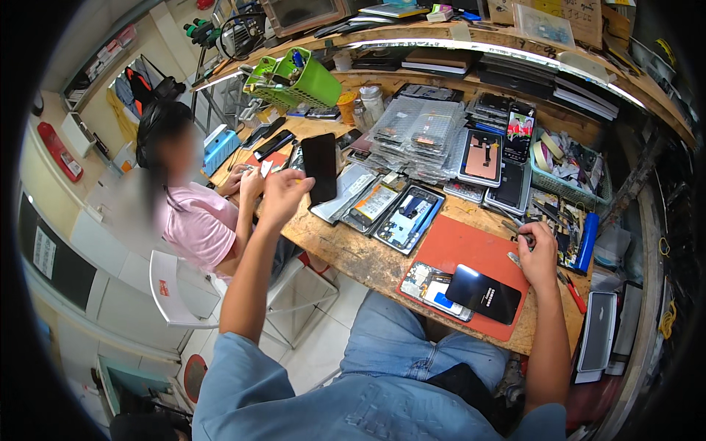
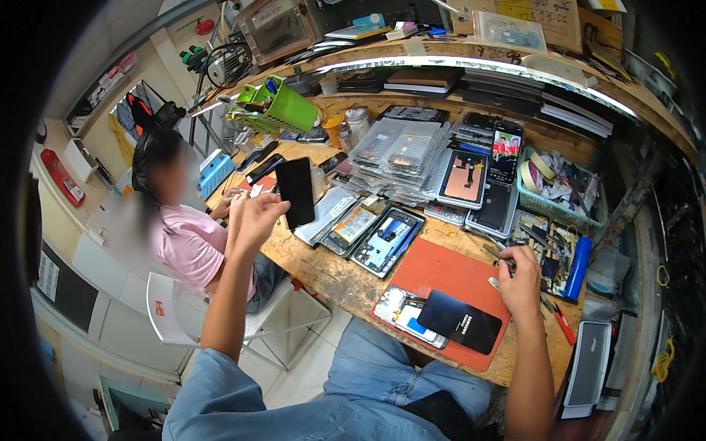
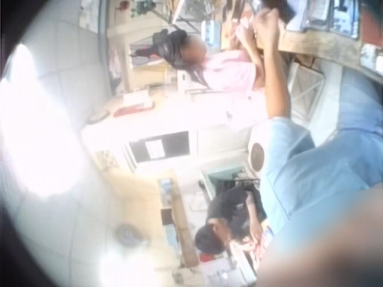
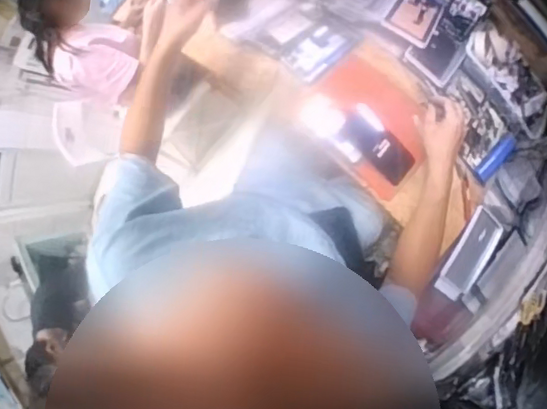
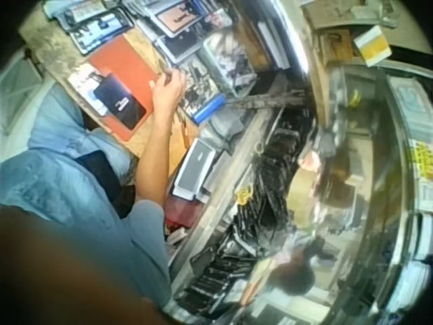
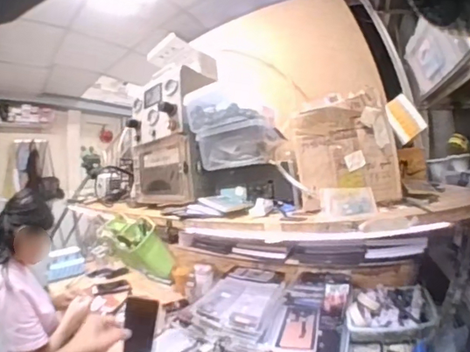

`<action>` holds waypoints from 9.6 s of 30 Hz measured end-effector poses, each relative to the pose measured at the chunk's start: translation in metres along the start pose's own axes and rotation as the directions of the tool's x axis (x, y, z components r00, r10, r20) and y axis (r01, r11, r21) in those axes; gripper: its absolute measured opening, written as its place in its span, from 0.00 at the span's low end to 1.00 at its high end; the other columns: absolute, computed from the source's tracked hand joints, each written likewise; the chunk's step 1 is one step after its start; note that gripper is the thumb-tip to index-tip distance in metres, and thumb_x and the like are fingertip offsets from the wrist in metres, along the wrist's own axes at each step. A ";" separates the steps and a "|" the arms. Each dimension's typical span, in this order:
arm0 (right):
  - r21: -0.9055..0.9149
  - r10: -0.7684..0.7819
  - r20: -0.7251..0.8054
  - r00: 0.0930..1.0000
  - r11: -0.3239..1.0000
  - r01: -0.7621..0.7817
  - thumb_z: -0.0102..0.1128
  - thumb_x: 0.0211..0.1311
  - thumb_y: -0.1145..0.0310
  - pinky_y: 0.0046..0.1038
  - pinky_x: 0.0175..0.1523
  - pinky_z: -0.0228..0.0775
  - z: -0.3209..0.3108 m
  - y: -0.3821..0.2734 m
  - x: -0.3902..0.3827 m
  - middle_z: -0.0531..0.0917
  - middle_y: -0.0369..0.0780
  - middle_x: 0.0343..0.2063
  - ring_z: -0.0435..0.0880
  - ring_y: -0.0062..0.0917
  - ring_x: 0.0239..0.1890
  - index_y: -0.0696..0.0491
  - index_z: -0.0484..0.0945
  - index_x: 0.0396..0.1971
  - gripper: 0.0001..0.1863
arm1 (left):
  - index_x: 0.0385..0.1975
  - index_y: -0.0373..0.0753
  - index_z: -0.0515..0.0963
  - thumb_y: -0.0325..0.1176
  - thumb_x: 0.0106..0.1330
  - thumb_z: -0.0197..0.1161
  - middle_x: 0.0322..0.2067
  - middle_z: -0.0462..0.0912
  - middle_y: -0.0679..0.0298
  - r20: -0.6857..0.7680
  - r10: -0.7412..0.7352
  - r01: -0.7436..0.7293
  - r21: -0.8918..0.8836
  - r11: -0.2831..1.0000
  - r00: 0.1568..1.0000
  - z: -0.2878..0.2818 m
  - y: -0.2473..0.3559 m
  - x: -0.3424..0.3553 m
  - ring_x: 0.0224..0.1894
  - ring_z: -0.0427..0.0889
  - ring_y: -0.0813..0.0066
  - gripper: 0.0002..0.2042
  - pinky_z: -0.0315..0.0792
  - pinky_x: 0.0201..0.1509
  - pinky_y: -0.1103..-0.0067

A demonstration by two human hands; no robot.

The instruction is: The person unpacks a new screen assembly from a service pack box and places it on the workbench. They then pick up a disassembled phone chassis, connect the new screen's ribbon cable to the motherboard, and attach the screen to the chassis. Finally, they handle a separate phone to inspect its screen.

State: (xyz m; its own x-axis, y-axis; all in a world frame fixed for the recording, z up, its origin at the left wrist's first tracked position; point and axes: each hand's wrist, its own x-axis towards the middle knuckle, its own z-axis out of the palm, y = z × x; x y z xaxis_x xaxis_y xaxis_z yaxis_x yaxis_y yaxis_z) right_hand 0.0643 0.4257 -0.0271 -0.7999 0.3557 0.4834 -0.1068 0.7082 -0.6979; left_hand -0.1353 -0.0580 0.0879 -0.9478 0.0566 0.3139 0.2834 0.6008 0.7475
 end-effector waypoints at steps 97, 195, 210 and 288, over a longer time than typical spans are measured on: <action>-0.652 -0.090 0.369 0.925 0.684 0.327 0.68 0.50 0.74 0.43 0.37 0.84 0.033 0.005 0.044 0.89 0.47 0.25 0.93 0.43 0.31 0.54 0.88 0.24 0.02 | 0.32 0.38 0.80 0.32 0.72 0.68 0.14 0.64 0.68 -0.190 0.164 -0.132 0.170 0.977 0.968 0.160 -0.017 -0.146 0.16 0.62 0.77 0.07 0.56 0.22 0.70; 0.675 0.012 0.440 0.898 0.656 -0.339 0.63 0.63 0.85 0.29 0.63 0.73 0.020 -0.019 0.024 0.83 0.37 0.51 0.82 0.20 0.55 0.58 0.68 0.68 0.32 | 0.49 0.35 0.82 0.47 0.87 0.50 0.36 0.87 0.64 0.580 0.325 0.340 -0.754 0.562 0.747 0.273 0.117 -0.059 0.34 0.87 0.78 0.20 0.85 0.33 0.78; 0.565 0.289 0.083 0.954 0.775 -0.284 0.62 0.77 0.65 0.23 0.36 0.73 -0.006 0.011 0.046 0.82 0.31 0.27 0.79 0.13 0.29 0.56 0.82 0.34 0.11 | 0.47 0.32 0.83 0.46 0.87 0.51 0.34 0.86 0.65 0.735 0.370 0.315 -0.610 0.727 0.569 0.270 0.135 -0.081 0.31 0.84 0.80 0.21 0.83 0.32 0.79; 0.602 0.228 0.381 0.896 0.675 -0.428 0.58 0.71 0.80 0.22 0.43 0.74 0.012 0.013 0.029 0.81 0.34 0.39 0.80 0.15 0.38 0.65 0.71 0.66 0.25 | 0.58 0.33 0.81 0.36 0.83 0.61 0.39 0.84 0.70 0.672 0.210 0.400 -0.631 0.665 0.711 0.287 0.107 -0.063 0.36 0.83 0.85 0.14 0.80 0.36 0.83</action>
State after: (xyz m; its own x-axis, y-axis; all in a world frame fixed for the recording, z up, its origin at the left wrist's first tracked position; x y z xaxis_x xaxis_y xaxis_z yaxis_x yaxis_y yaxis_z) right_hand 0.0326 0.4377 -0.0288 -0.9662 0.2476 0.0724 -0.0852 -0.0412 -0.9955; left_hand -0.0874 0.2313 -0.0202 -0.7123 0.7017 -0.0136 -0.0983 -0.0805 0.9919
